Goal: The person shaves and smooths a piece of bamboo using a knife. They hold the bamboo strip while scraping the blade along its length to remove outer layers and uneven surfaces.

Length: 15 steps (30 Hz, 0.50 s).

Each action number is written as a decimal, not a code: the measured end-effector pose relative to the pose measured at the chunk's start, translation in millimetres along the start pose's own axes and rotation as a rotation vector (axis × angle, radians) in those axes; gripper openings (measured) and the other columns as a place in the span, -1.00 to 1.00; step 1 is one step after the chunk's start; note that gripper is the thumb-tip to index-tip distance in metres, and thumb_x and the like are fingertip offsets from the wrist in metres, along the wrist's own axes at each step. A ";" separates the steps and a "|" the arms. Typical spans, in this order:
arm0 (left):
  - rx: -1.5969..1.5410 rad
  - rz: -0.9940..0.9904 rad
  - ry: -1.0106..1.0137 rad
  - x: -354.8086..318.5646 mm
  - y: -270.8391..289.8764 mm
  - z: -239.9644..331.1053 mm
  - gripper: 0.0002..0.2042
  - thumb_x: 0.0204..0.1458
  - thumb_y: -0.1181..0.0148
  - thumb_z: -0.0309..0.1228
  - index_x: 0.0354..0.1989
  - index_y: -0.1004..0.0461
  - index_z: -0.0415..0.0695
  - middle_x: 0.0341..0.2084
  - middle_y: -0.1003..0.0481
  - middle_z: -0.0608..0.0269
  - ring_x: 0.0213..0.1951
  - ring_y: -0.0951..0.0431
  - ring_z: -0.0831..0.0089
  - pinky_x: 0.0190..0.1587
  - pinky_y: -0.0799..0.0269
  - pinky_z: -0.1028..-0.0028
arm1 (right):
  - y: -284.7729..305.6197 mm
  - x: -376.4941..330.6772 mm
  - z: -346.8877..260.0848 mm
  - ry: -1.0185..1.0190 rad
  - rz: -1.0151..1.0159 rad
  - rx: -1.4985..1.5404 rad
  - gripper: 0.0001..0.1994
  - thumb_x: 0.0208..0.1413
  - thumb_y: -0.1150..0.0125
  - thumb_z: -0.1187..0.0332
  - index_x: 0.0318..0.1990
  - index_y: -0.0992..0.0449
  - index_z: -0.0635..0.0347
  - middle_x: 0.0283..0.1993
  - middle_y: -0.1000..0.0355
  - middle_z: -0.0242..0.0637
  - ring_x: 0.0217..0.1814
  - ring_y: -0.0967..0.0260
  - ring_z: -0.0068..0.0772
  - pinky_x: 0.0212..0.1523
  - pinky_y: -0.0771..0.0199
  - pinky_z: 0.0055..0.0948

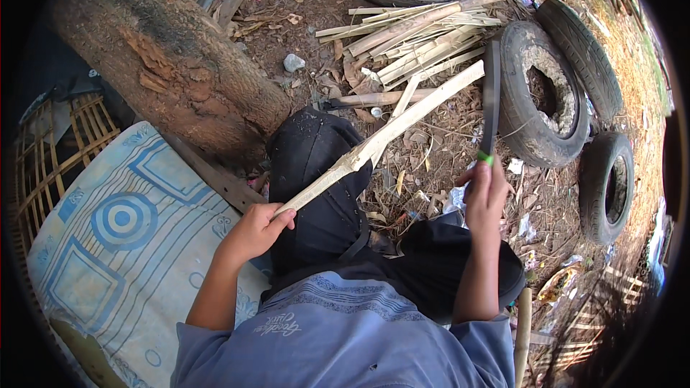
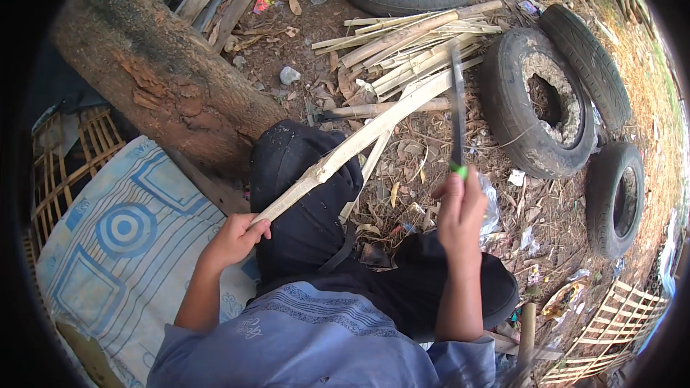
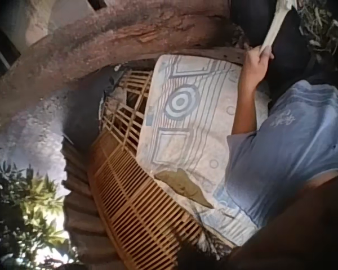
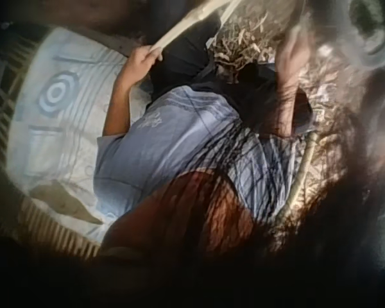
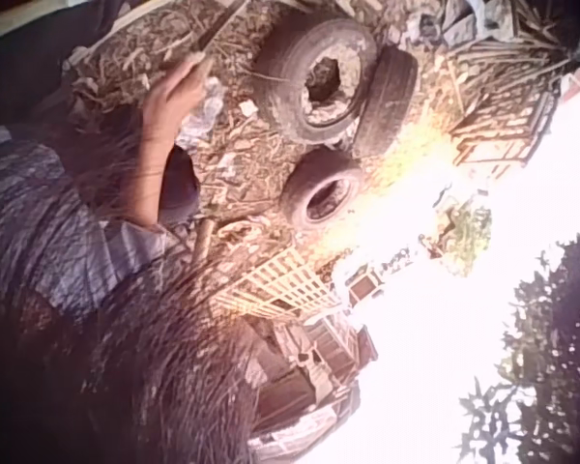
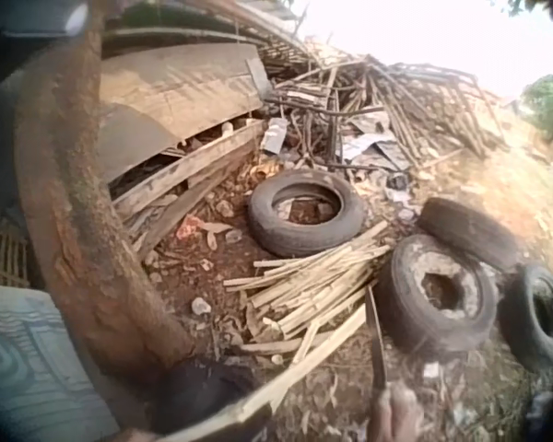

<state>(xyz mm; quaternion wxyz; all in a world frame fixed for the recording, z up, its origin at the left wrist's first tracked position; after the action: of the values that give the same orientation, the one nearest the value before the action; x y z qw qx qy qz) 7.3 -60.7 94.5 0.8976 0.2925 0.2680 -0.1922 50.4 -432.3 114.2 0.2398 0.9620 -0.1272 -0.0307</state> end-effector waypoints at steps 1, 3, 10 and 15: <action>0.017 -0.008 -0.002 -1.7 -2.8 4.0 -0.67 0.20 -0.03 -0.25 -0.50 -0.48 -0.25 -0.77 -0.31 0.27 -0.64 -0.26 0.56 -0.54 -0.19 0.44 | -28.8 -4.4 -13.9 0.023 -0.099 0.001 -0.80 0.27 0.07 0.32 -0.25 -0.39 0.27 -0.63 -0.40 -0.16 -0.65 -0.39 -0.28 -0.60 -0.27 -0.28; 0.079 0.050 -0.004 -3.6 -2.7 9.8 -0.66 0.20 -0.04 -0.24 -0.51 -0.47 -0.25 -0.76 -0.32 0.23 -0.65 -0.28 0.52 -0.53 -0.21 0.43 | -71.9 -9.2 -32.3 0.085 -0.193 0.013 -0.81 0.23 -0.01 0.31 -0.19 -0.45 0.26 -0.64 -0.36 -0.07 -0.58 -0.41 0.00 -0.54 -0.31 -0.18; 0.131 0.140 -0.062 -4.0 -4.3 11.3 -0.64 0.18 -0.06 -0.23 -0.52 -0.47 -0.30 -0.76 -0.39 0.04 -0.68 -0.42 0.29 -0.54 -0.26 0.34 | -110.0 -0.1 -28.2 0.277 -0.217 -0.335 -0.66 0.18 -0.10 0.12 -0.48 -0.34 0.20 -0.60 -0.39 -0.11 -0.58 -0.40 0.00 -0.56 -0.36 -0.15; 0.140 0.079 0.018 3.6 -3.5 15.1 -0.65 0.18 -0.07 -0.26 -0.53 -0.46 -0.31 -0.75 -0.40 0.03 -0.67 -0.43 0.26 -0.54 -0.28 0.34 | -70.9 61.1 58.7 0.130 0.016 -0.499 -0.59 0.24 0.00 0.06 -0.49 -0.34 0.22 -0.62 -0.38 -0.09 -0.57 -0.39 0.03 -0.56 -0.38 -0.13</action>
<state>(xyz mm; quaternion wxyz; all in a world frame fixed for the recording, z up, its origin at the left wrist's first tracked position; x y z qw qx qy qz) 13.9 -73.5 101.2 0.8795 0.3666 0.2502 -0.1720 118.7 -414.3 29.2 0.4777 0.8719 -0.1074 0.0026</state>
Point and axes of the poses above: each hand's wrist, its own x-axis towards the middle knuckle, its own y-axis out of the back of the hand, z = x × y, the point moved 7 cm from there along x, towards the middle knuckle
